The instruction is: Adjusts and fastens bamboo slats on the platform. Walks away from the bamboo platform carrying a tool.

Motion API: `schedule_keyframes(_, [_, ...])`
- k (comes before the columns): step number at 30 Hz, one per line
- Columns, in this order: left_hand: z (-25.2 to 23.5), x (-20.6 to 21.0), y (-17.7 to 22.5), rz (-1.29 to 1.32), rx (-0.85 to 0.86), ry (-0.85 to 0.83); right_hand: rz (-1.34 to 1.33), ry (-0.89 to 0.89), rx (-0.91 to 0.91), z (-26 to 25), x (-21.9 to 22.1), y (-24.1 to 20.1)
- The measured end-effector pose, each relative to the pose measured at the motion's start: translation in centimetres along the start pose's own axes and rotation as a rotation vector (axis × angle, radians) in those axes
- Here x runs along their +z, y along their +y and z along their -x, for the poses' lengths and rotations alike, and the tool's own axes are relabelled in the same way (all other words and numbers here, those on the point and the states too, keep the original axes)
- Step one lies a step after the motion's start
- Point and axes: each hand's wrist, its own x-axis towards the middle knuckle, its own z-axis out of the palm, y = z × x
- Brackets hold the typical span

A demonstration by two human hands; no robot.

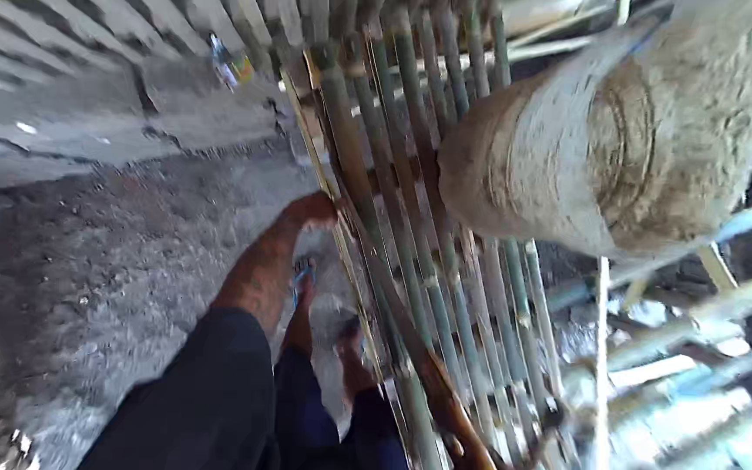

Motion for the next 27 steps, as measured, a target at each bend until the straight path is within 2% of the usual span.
schedule_keyframes(2, [-0.8, -3.0, 0.2, 0.013, 0.073, 0.188, -0.025, -0.014, -0.084, -7.5, 1.2, 1.4])
schedule_keyframes(4, [-0.2, -0.4, -0.5, 0.044, 0.072, 0.039, -0.019, 0.018, -0.088, -8.6, 2.0, 1.9])
schedule_keyframes(5, [-0.3, -0.6, -0.8, 0.049, 0.068, 0.045, -0.004, 0.036, -0.117, -9.4, 2.2, 1.8])
schedule_keyframes(7, [-1.4, -2.0, -0.7, 0.050, 0.055, 0.064, 0.039, 0.047, -0.058, -5.8, 1.3, 0.9])
schedule_keyframes(9, [-1.6, -1.6, -0.6, 0.049, 0.016, 0.043, 0.050, -0.034, 0.057, -0.8, -0.2, 0.5])
schedule_keyframes(11, [-1.4, -0.7, -0.8, 0.040, 0.003, 0.048, 0.048, -0.062, 0.073, 0.1, -0.6, 0.2])
schedule_keyframes(13, [-1.5, -1.8, -0.7, 0.034, 0.029, 0.098, 0.053, -0.026, -0.051, -5.0, 0.5, 1.4])
schedule_keyframes(16, [-0.7, 0.1, -0.8, 0.071, 0.044, 0.075, 0.034, 0.058, -0.217, -10.4, 2.5, 3.2])
schedule_keyframes(17, [-0.7, -0.7, -0.8, 0.082, 0.048, 0.087, 0.021, 0.063, -0.215, -10.2, 2.4, 3.0])
schedule_keyframes(18, [-1.0, -1.4, -0.8, 0.091, 0.050, 0.092, 0.016, 0.061, -0.154, -8.0, 1.8, 2.5])
schedule_keyframes(20, [-1.4, -0.6, -0.9, 0.124, 0.036, 0.062, 0.028, 0.032, -0.006, -1.7, 0.4, 1.6])
schedule_keyframes(22, [-1.2, 0.4, -1.0, 0.182, 0.016, 0.062, 0.033, -0.040, 0.048, 1.0, -0.2, 1.0])
schedule_keyframes(23, [-1.0, 0.7, -1.0, 0.209, 0.013, 0.069, 0.050, -0.040, 0.031, 0.5, -0.1, 0.8])
schedule_keyframes(25, [-1.3, 0.4, -0.9, 0.279, 0.038, 0.100, 0.074, 0.006, -0.076, -4.4, 0.9, 1.7])
schedule_keyframes(27, [-1.4, 2.3, -1.2, 0.371, 0.057, 0.092, 0.073, 0.051, -0.188, -8.5, 1.8, 2.9])
